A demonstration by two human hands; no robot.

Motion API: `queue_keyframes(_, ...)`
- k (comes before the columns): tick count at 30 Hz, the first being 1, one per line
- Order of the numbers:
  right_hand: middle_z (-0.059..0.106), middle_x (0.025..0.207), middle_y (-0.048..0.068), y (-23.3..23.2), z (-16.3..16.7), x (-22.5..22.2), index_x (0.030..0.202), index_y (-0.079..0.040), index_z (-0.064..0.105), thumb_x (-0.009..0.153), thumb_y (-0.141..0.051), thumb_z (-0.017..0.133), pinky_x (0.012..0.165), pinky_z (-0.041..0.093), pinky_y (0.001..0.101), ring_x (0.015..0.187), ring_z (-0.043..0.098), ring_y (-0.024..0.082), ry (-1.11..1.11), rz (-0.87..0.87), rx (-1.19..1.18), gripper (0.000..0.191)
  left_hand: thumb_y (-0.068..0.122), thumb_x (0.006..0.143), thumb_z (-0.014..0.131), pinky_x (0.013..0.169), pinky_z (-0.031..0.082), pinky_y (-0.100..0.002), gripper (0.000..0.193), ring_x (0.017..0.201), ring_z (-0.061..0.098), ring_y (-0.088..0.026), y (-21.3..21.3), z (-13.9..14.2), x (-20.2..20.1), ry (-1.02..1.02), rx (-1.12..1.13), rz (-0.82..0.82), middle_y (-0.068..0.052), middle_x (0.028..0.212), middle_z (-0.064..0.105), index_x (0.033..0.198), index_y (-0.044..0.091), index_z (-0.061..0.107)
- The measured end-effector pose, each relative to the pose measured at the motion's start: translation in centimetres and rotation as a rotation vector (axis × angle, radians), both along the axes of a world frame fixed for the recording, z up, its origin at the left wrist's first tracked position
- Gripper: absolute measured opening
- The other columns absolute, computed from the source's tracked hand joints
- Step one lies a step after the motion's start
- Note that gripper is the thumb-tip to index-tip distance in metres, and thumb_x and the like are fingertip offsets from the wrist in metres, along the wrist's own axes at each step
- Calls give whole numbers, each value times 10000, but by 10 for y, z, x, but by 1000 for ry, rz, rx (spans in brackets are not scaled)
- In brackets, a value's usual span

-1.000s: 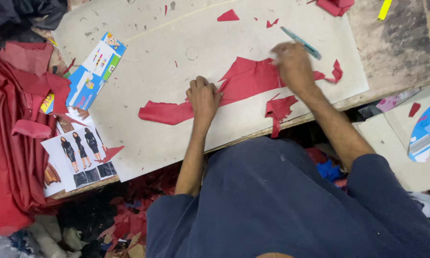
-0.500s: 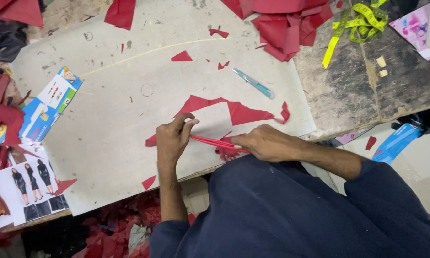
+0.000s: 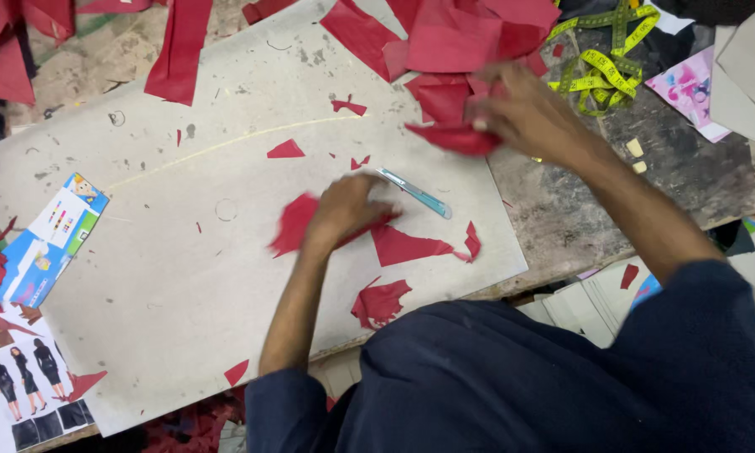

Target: The person cuts red fabric pieces on a worktable using a rotary cutter. They repeatedly position and cut the fabric, then gather and stack the cut pieces on the table.

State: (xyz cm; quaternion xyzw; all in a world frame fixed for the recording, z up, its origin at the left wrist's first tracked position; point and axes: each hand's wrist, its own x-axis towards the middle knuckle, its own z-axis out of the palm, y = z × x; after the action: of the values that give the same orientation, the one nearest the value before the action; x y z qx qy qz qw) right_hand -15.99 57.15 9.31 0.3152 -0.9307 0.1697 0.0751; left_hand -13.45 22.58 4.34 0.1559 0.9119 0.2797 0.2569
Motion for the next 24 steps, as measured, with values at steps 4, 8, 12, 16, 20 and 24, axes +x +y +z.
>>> queue_keyframes(4,213,1474,477,-26,-55,-102,1535,41,304,714,-530,938,1078,361,700,1379,302,664,-97,-360,15,1185,134,621,858,1037,386,-543,943,1343,418,-450,80,-34,-85,698,25,141,-315,1486,425,1462,-4,455)
queue_keyframes(8,516,1307,338,-53,-95,-90,1423,80,424,795,-337,852,870,532,565,1151,575,486,-256,-589,-80,867,-23,794,696,983,456,-500,559,1245,531,-358,93,-66,-161,870,51,255,-180,1350,588,1344,54,629)
queue_keyframes(12,641,1154,241,-72,-91,-36,1116,43,635,835,-8,707,856,565,485,1034,668,421,79,-361,-35,295,24,803,669,898,502,-475,242,1074,589,-372,87,-84,-180,850,178,173,-162,1100,667,1043,8,691)
queue_keyframes(16,646,1067,220,-80,-58,32,1028,49,637,739,-58,733,875,542,482,1038,658,409,-404,-107,-65,323,-30,898,587,909,504,-441,236,1060,616,-384,62,-71,-141,780,386,189,-197,1105,661,1114,-19,680)
queue_keyframes(20,658,1132,220,-54,-51,26,1251,55,624,846,-176,774,906,514,498,1064,651,405,-440,-96,-237,490,39,886,689,764,522,-395,188,840,646,-287,36,-46,-109,365,517,439,-173,935,657,1058,-35,670)
queue_keyframes(24,606,1227,274,9,-77,-91,1238,21,675,892,-230,835,986,447,503,1156,550,430,-114,-334,-282,456,43,936,702,739,519,-362,133,872,652,-247,33,-32,-97,440,616,572,-139,1025,654,1063,2,705)
